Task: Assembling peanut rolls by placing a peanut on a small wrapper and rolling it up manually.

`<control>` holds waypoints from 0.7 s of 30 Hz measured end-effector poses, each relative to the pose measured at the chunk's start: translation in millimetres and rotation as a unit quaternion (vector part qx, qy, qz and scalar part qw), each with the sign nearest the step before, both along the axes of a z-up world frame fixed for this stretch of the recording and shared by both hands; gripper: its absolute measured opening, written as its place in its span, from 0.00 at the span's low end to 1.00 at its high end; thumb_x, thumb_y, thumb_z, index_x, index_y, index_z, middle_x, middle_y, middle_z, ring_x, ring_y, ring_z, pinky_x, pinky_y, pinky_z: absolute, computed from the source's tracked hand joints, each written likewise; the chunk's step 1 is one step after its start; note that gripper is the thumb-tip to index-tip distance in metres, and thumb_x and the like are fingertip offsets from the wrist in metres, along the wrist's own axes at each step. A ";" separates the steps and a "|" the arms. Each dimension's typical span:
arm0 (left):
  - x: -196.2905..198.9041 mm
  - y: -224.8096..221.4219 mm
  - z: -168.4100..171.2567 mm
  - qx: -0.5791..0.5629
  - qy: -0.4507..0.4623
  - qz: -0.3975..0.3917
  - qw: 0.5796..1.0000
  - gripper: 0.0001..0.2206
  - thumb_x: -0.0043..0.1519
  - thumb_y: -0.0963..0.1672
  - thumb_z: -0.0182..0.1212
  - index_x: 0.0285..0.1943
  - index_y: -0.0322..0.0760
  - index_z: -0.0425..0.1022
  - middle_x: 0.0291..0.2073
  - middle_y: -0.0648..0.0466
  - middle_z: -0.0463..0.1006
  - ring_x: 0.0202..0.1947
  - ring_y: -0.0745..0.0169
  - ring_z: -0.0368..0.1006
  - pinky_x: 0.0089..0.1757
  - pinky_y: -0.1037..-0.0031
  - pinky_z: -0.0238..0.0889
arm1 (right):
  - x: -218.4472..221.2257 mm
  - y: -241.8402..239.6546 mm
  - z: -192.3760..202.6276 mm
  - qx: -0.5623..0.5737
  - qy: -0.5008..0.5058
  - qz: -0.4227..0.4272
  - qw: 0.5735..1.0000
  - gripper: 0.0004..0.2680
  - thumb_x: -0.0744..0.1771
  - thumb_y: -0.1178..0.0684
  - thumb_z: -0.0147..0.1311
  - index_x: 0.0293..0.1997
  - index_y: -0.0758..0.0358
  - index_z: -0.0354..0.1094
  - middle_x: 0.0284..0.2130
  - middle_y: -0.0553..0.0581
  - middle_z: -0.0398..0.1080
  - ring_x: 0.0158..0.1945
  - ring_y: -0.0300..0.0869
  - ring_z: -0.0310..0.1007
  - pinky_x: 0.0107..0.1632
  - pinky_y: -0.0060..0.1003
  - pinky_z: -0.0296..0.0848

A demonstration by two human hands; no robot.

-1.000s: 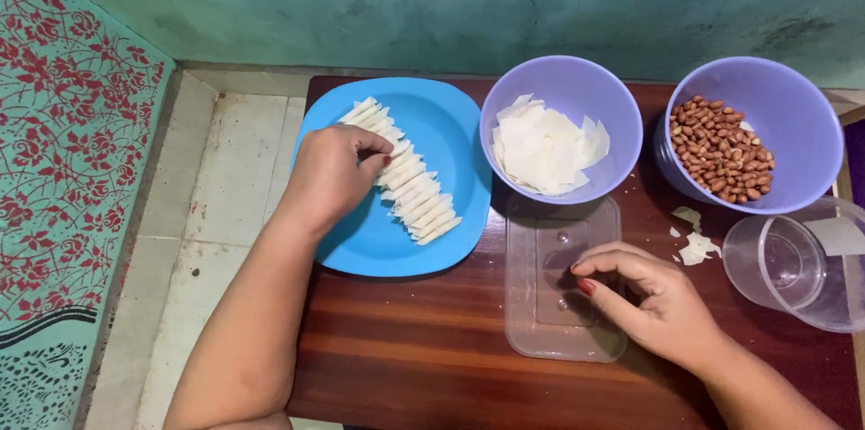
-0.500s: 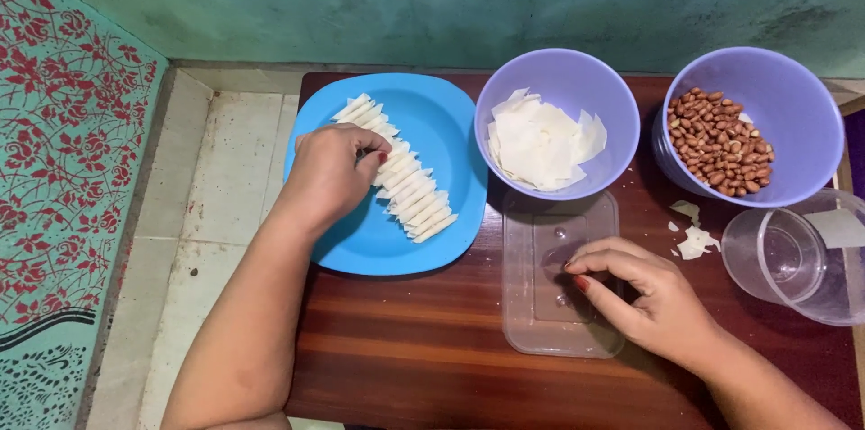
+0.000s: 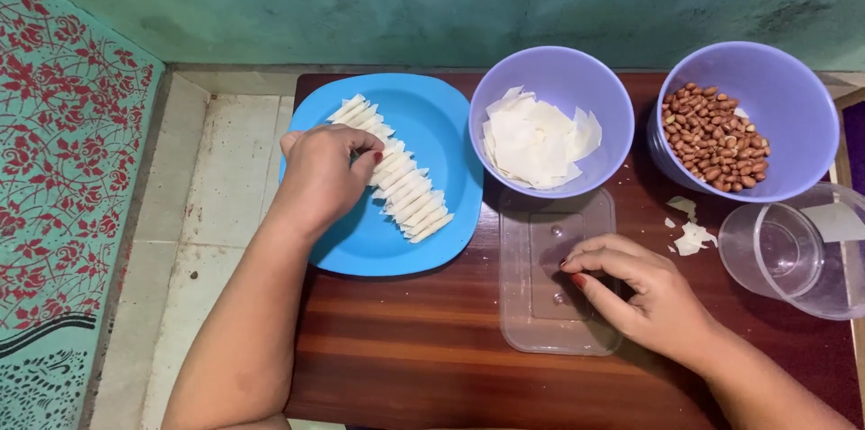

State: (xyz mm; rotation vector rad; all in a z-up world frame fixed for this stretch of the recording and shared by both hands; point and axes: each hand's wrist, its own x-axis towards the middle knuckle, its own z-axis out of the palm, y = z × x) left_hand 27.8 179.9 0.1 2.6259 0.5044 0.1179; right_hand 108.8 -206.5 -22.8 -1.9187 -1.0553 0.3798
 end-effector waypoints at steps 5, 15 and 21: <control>1.5 2.5 -4.1 0.015 -0.001 0.006 1.000 0.07 0.62 0.43 0.61 0.35 0.52 0.85 0.39 0.67 0.86 0.42 0.65 0.77 0.49 0.64 0.48 | 0.7 0.0 0.9 0.004 -0.004 0.007 1.000 0.06 0.65 0.57 0.55 0.42 0.59 0.78 0.40 0.53 0.79 0.43 0.39 0.81 0.49 0.32 0.77; -2.0 -1.6 -6.6 0.067 -0.074 -0.017 0.995 0.05 0.58 0.42 0.67 0.35 0.51 0.85 0.35 0.65 0.85 0.40 0.64 0.77 0.49 0.62 0.47 | 1.5 -0.2 0.2 0.014 -0.023 0.007 1.000 0.06 0.65 0.57 0.55 0.43 0.60 0.78 0.41 0.55 0.79 0.44 0.41 0.81 0.49 0.33 0.78; -1.1 -0.7 -20.5 0.109 -0.057 -0.026 0.992 0.04 0.59 0.44 0.67 0.37 0.52 0.86 0.36 0.64 0.85 0.40 0.62 0.77 0.54 0.56 0.45 | 2.0 1.4 0.7 0.030 -0.027 0.027 0.999 0.06 0.66 0.58 0.53 0.42 0.62 0.77 0.40 0.56 0.78 0.44 0.43 0.80 0.50 0.35 0.77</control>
